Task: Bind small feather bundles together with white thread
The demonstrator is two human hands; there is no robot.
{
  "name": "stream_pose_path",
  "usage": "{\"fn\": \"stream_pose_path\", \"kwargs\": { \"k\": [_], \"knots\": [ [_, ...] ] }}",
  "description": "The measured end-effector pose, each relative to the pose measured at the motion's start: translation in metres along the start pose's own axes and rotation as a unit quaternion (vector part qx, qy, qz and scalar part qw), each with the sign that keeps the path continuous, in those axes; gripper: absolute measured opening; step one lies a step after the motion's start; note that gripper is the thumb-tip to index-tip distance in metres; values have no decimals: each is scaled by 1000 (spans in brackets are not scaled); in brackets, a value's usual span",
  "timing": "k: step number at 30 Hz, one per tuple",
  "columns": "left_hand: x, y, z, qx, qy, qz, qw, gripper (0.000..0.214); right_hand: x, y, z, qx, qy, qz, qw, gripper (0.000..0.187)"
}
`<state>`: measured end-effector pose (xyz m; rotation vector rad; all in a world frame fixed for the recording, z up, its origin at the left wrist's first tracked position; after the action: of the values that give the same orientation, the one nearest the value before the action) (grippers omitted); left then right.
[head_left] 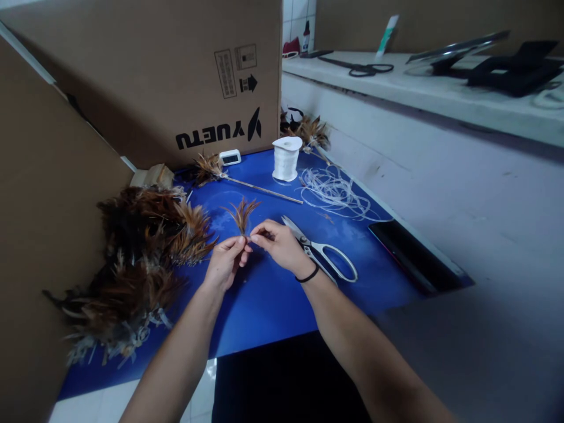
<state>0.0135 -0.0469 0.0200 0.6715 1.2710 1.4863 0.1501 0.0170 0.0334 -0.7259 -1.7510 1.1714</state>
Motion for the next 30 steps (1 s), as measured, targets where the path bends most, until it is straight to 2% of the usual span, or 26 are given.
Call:
{"fn": "stream_pose_path", "kwargs": {
  "k": [4,11,16,24,30],
  "knots": [
    [-1,2,1,4,-7,-10,1000,29,2,2,-2,8,17,8,1000,7],
    [-3,3,3,12,-42,-35,998,31,-2,-10,-3,-74,58,-77,993,9],
    [-2,2,2,7,-53,-36,998,29,-4,-14,-1,-108,59,-118,985,11],
    [-4,4,4,22,-62,-42,997,30,-5,-13,0,-118,22,-113,986,14],
    [-3,3,1,31,-68,-37,996,31,-4,-15,-1,-92,13,-84,992,11]
  ]
}}
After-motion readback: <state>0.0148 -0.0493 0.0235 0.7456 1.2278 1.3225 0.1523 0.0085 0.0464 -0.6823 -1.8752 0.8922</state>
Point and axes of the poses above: each hand's wrist, its own x-axis towards the middle knuckle, its own z-axis out of the palm, y = z × x, the point moved 1 cm from there along x, towards the middle knuckle, and after that the axes turned 4 degrees about y, right-handed, at the moved point
